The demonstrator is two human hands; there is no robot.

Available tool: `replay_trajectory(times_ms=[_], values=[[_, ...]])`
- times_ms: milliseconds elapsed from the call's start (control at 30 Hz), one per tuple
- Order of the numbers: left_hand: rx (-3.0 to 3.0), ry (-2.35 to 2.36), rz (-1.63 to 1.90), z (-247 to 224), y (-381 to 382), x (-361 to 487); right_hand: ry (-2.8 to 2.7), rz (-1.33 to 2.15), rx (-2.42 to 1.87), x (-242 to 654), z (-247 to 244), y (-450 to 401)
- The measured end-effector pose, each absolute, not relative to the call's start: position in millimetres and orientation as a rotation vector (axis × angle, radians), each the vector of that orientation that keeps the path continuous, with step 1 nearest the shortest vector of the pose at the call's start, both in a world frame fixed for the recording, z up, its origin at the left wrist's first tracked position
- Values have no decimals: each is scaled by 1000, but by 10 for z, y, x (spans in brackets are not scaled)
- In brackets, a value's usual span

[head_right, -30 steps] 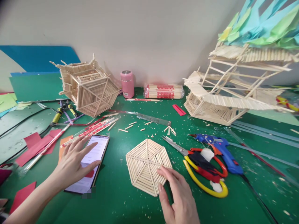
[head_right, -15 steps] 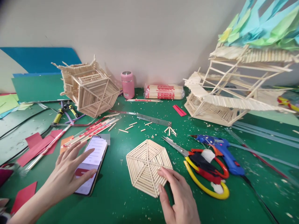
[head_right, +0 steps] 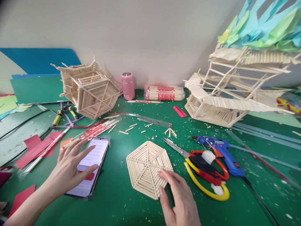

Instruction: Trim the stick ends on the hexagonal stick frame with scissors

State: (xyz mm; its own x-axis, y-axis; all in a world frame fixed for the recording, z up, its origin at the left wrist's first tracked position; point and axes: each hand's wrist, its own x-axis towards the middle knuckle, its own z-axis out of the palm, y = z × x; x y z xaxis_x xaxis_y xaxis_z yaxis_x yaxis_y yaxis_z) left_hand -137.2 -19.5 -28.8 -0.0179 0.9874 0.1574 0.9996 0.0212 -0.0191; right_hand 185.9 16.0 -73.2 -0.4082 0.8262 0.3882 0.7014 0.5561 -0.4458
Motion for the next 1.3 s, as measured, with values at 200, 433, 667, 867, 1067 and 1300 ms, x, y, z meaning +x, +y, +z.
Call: replay_trajectory(times_ms=[200, 433, 667, 867, 1067, 1300], values=[[-2126, -2127, -154, -274, -324, -1355, -2208, 300, -1232, 1853, -744, 161], [-2141, -2155, -121, -358, -223, -1358, -2206, 313, -1232, 1858, -733, 144], [-2107, -2134, -114, -342, -128, -1395, -2221, 296, -1219, 1889, -731, 142], [-2086, -2112, -162, -284, -205, -1405, -2222, 295, -1216, 1858, -733, 157], [-2091, -2070, -196, -290, -267, -1420, -2235, 274, -1218, 1867, -733, 156], [-2000, -2077, -497, -371, -315, -1308, -2240, 281, -1223, 1907, -779, 168]])
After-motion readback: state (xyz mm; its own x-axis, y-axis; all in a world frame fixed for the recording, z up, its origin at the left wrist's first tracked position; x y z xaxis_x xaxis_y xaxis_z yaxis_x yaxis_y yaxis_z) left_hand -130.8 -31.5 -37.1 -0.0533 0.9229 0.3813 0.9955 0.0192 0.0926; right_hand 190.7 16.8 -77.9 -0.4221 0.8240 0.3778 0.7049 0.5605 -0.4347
